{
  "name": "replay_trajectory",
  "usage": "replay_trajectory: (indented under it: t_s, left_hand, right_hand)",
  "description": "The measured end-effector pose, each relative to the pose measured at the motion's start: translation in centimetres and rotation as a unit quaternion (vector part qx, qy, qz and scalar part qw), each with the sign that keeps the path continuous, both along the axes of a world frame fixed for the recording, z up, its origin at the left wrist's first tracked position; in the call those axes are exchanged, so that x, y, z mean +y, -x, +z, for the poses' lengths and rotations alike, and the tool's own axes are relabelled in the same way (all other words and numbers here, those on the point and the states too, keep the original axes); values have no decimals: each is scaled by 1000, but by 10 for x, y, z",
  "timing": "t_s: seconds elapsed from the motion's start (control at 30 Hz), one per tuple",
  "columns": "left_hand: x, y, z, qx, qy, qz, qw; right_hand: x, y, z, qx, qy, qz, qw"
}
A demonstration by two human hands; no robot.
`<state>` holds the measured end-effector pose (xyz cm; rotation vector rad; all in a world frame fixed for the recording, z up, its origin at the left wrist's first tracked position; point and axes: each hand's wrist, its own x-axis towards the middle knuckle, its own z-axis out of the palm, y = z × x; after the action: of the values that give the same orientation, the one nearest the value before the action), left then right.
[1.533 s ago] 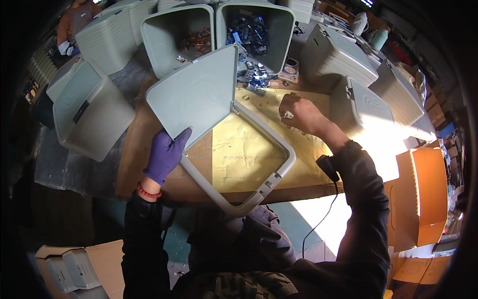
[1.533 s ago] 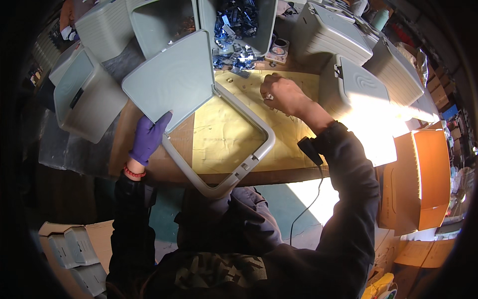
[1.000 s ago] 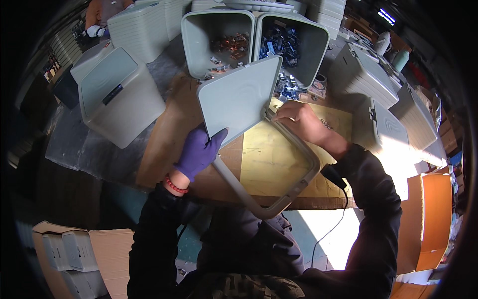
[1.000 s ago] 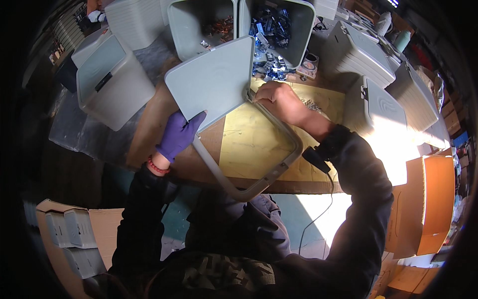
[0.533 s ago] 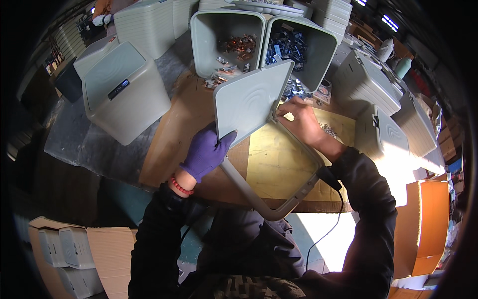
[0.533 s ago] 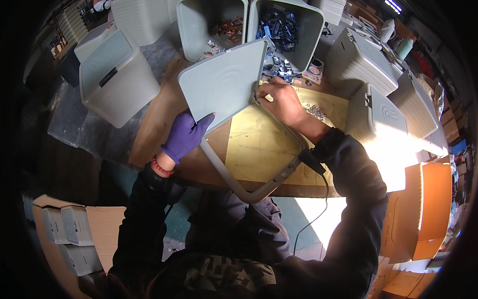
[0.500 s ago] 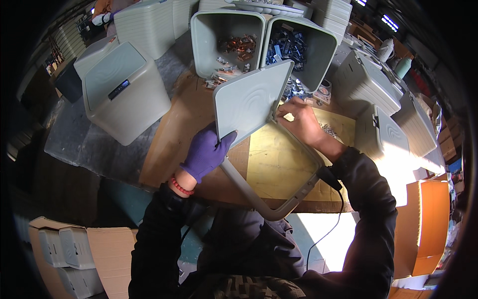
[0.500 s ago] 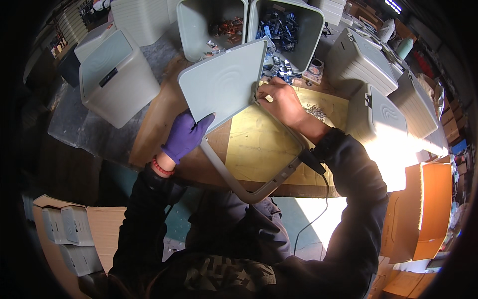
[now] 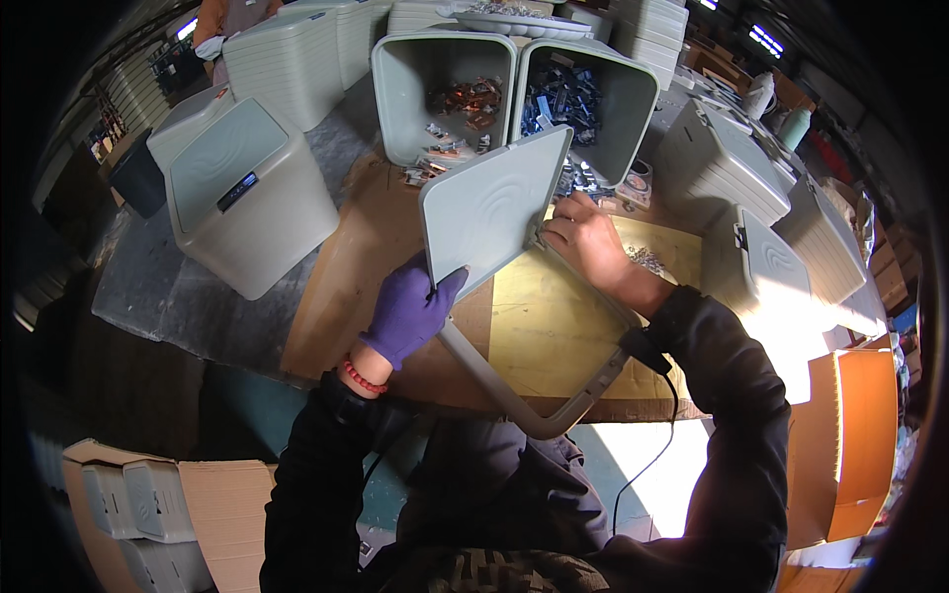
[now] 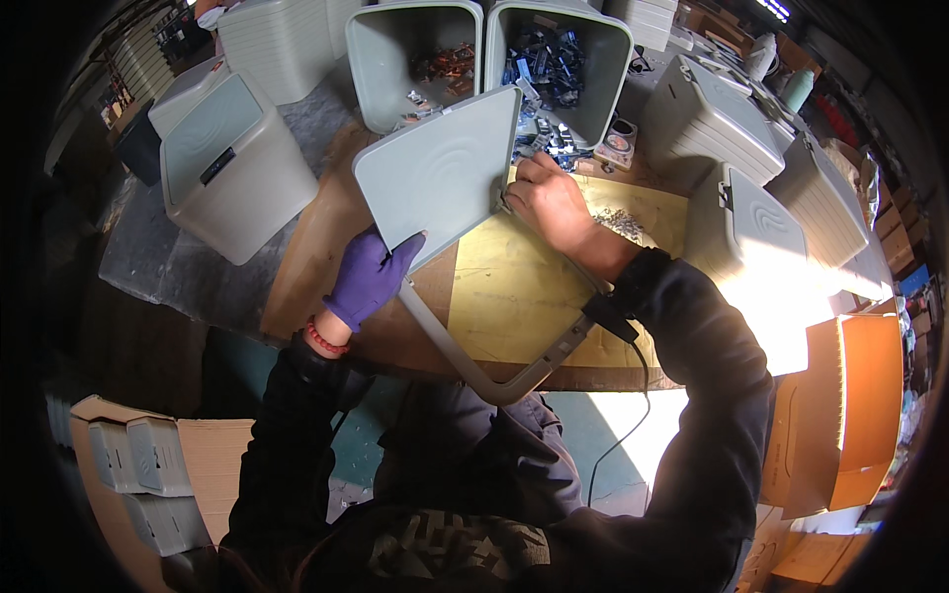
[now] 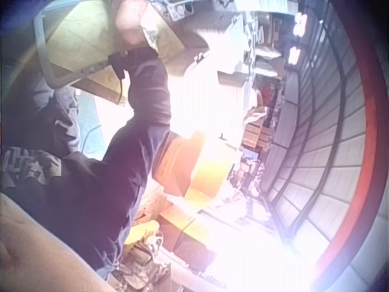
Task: The person assembles gray plastic containers by hand, inserting small metal fasteners into the lid and base, then closing and stacking the finished units. The person repeats this process for multiple containers, placing completed units into a cardboard box.
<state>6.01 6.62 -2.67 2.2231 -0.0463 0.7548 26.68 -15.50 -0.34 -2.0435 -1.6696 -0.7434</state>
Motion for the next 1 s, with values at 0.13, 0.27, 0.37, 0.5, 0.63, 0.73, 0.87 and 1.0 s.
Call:
replay_trajectory:
  t_s: [0.13,0.27,0.37,0.5,0.63,0.73,0.87,1.0]
  left_hand:
    - [0,-1,0,-14,-14,4,1000]
    - [-1,0,1,0,-23,14,1000]
    - [-2,0,2,6,-13,22,1000]
    - [-2,1,3,2,-17,18,1000]
    - [-2,0,3,17,-12,24,999]
    - [-3,0,3,4,-12,20,1000]
    - [-5,0,2,-15,-86,9,996]
    - [-7,1,2,-17,-71,16,997]
  right_hand:
    - [-2,1,1,-11,-4,4,1000]
    - [-2,4,2,-52,10,8,999]
    - [-4,5,0,-61,10,17,998]
    - [-4,4,-3,-80,13,3,997]
    - [-3,5,-5,-110,56,-7,992]
    - [-1,4,-7,-145,71,3,987]
    - [8,2,-15,-43,42,-65,996]
    - [26,3,-24,140,-41,-192,970]
